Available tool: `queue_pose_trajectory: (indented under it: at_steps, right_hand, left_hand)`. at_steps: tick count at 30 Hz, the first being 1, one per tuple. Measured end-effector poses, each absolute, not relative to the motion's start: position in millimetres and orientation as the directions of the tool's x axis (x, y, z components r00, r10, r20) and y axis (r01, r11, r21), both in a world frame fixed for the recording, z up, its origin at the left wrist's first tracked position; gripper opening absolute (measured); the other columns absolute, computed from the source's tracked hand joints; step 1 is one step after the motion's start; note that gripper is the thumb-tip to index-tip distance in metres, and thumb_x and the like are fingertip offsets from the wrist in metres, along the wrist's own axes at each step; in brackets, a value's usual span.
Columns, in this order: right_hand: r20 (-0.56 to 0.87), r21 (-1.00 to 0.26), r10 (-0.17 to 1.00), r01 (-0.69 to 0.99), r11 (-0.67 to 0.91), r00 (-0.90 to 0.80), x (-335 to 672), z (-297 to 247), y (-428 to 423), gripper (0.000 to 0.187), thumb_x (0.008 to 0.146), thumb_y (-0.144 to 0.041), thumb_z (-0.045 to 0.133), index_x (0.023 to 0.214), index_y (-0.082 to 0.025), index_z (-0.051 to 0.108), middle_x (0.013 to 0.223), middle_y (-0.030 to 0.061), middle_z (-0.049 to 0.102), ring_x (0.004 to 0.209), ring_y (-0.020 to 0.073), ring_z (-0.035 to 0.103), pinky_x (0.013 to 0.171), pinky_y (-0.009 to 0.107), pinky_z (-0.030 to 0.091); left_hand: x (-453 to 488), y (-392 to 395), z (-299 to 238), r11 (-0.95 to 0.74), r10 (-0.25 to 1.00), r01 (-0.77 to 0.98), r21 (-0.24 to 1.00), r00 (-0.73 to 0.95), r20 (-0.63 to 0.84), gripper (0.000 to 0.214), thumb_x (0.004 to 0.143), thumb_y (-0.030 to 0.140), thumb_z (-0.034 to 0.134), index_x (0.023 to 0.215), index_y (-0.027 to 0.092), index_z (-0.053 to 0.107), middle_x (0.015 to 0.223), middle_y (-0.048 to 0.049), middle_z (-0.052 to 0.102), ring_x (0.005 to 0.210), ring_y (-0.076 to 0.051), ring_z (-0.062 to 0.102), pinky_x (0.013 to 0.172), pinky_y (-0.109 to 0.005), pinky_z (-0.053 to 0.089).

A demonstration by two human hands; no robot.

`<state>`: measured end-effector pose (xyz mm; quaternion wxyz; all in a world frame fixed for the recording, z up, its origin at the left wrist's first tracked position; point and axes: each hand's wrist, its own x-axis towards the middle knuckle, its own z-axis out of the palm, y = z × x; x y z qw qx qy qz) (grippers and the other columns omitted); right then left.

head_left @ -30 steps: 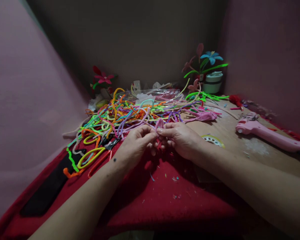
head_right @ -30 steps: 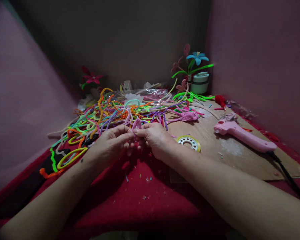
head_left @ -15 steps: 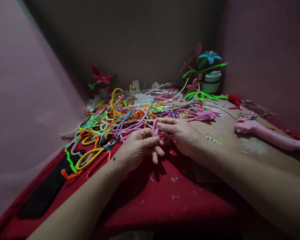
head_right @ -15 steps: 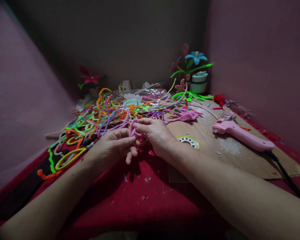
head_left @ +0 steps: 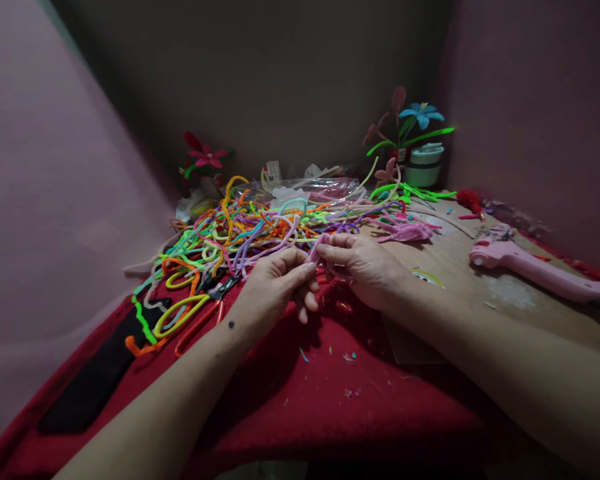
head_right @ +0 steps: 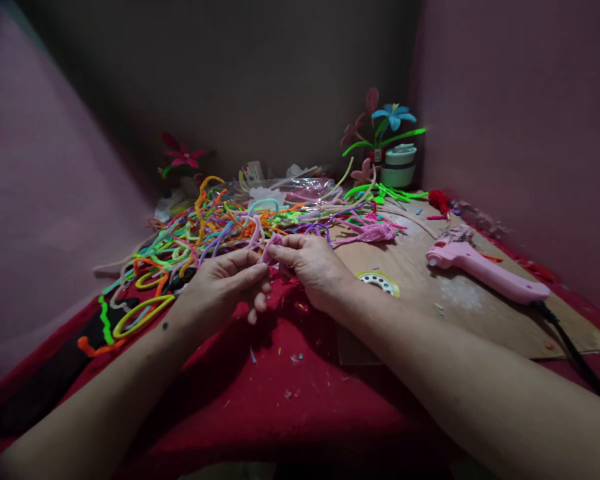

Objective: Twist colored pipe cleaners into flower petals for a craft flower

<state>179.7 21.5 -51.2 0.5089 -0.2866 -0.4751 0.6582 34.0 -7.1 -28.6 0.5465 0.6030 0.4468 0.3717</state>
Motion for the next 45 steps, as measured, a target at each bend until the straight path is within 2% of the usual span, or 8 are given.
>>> queue_pose_trajectory:
  at_steps: [8, 15, 18, 20, 23, 26, 29, 45]
  right_hand:
    - [0.084, -0.919, 0.931, -0.389, -0.066, -0.356, 179, -53, 20, 0.017, 0.070, -0.028, 0.066, 0.066, -0.014, 0.058, 0.056, -0.0025, 0.054, 0.047, 0.0064, 0.044, 0.048, 0.022, 0.031]
    - [0.119, -0.987, 0.924, 0.058, 0.150, -0.364, 183, -50, 19, 0.024, 0.072, -0.033, 0.064, 0.057, -0.015, 0.060, 0.051, -0.0016, 0.054, 0.044, 0.0067, 0.040, 0.044, 0.023, 0.027]
    - [0.043, -0.977, 0.920, 0.178, 0.120, -0.389, 183, -49, 19, 0.028, 0.071, -0.032, 0.065, 0.051, -0.016, 0.056, 0.043, -0.0023, 0.049, 0.038, 0.0061, 0.037, 0.039, 0.023, 0.022]
    - [-0.004, -0.987, 0.906, 0.145, 0.064, -0.423, 182, -49, 19, 0.027, 0.072, -0.030, 0.065, 0.051, -0.015, 0.056, 0.043, -0.0011, 0.051, 0.036, 0.0061, 0.038, 0.037, 0.022, 0.023]
    - [0.027, -0.993, 0.887, -0.113, -0.029, -0.461, 181, -48, 18, 0.017, 0.070, -0.023, 0.065, 0.058, -0.015, 0.057, 0.052, 0.0000, 0.059, 0.041, 0.0072, 0.048, 0.041, 0.021, 0.035]
    - [0.117, -0.925, 0.915, -0.378, -0.041, -0.385, 181, -47, 19, 0.013, 0.067, -0.019, 0.067, 0.064, -0.015, 0.055, 0.060, 0.0008, 0.064, 0.051, 0.0089, 0.057, 0.052, 0.022, 0.045]
    - [0.157, -0.883, 0.945, -0.470, 0.003, -0.288, 180, -46, 20, 0.018, 0.066, -0.020, 0.069, 0.064, -0.015, 0.052, 0.062, 0.0007, 0.065, 0.054, 0.0100, 0.060, 0.056, 0.024, 0.049]
    - [0.461, -0.882, 0.876, 0.035, 0.470, -0.144, 178, -51, 11, 0.007, 0.076, -0.019, 0.057, 0.070, -0.017, 0.055, 0.069, 0.0003, 0.059, 0.064, 0.0115, 0.053, 0.062, 0.026, 0.043]
  left_hand:
    - [32, -2, -30, 0.008, 0.948, 0.076, 0.997, 0.317, -0.031, 0.015, 0.077, 0.026, 0.060, 0.075, 0.013, 0.053, 0.066, -0.0013, 0.061, 0.046, -0.011, 0.058, 0.039, -0.022, 0.048]
    - [24, 4, -25, -0.060, 0.971, 0.085, 0.995, 0.236, 0.038, 0.015, 0.073, 0.023, 0.063, 0.076, 0.012, 0.053, 0.062, 0.0000, 0.060, 0.044, -0.011, 0.058, 0.036, -0.021, 0.048]
    - [25, 4, -23, -0.071, 0.977, 0.130, 0.989, 0.210, 0.042, 0.014, 0.073, 0.023, 0.061, 0.075, 0.012, 0.052, 0.060, 0.0000, 0.060, 0.041, -0.010, 0.056, 0.034, -0.021, 0.047]
    - [26, 4, -23, -0.078, 0.982, 0.165, 0.983, 0.184, 0.048, 0.013, 0.073, 0.023, 0.061, 0.075, 0.013, 0.052, 0.060, -0.0001, 0.061, 0.040, -0.010, 0.055, 0.033, -0.020, 0.046]
    - [26, 3, -21, -0.084, 0.986, 0.207, 0.975, 0.159, 0.051, 0.012, 0.073, 0.022, 0.060, 0.074, 0.013, 0.052, 0.059, 0.0006, 0.061, 0.040, -0.009, 0.055, 0.032, -0.019, 0.044]
    - [27, 2, -20, -0.090, 0.988, 0.232, 0.969, 0.145, 0.057, 0.010, 0.074, 0.021, 0.058, 0.073, 0.014, 0.051, 0.056, 0.0014, 0.060, 0.038, -0.009, 0.054, 0.031, -0.019, 0.043]
    - [28, 1, -20, -0.097, 0.987, 0.235, 0.967, 0.147, 0.064, 0.010, 0.074, 0.021, 0.057, 0.073, 0.014, 0.049, 0.059, 0.0009, 0.061, 0.038, -0.010, 0.055, 0.031, -0.019, 0.042]
    - [32, -2, -25, -0.094, 0.987, 0.242, 0.966, 0.147, 0.060, 0.009, 0.072, 0.018, 0.055, 0.073, 0.016, 0.047, 0.054, 0.0036, 0.060, 0.033, -0.010, 0.053, 0.028, -0.018, 0.039]
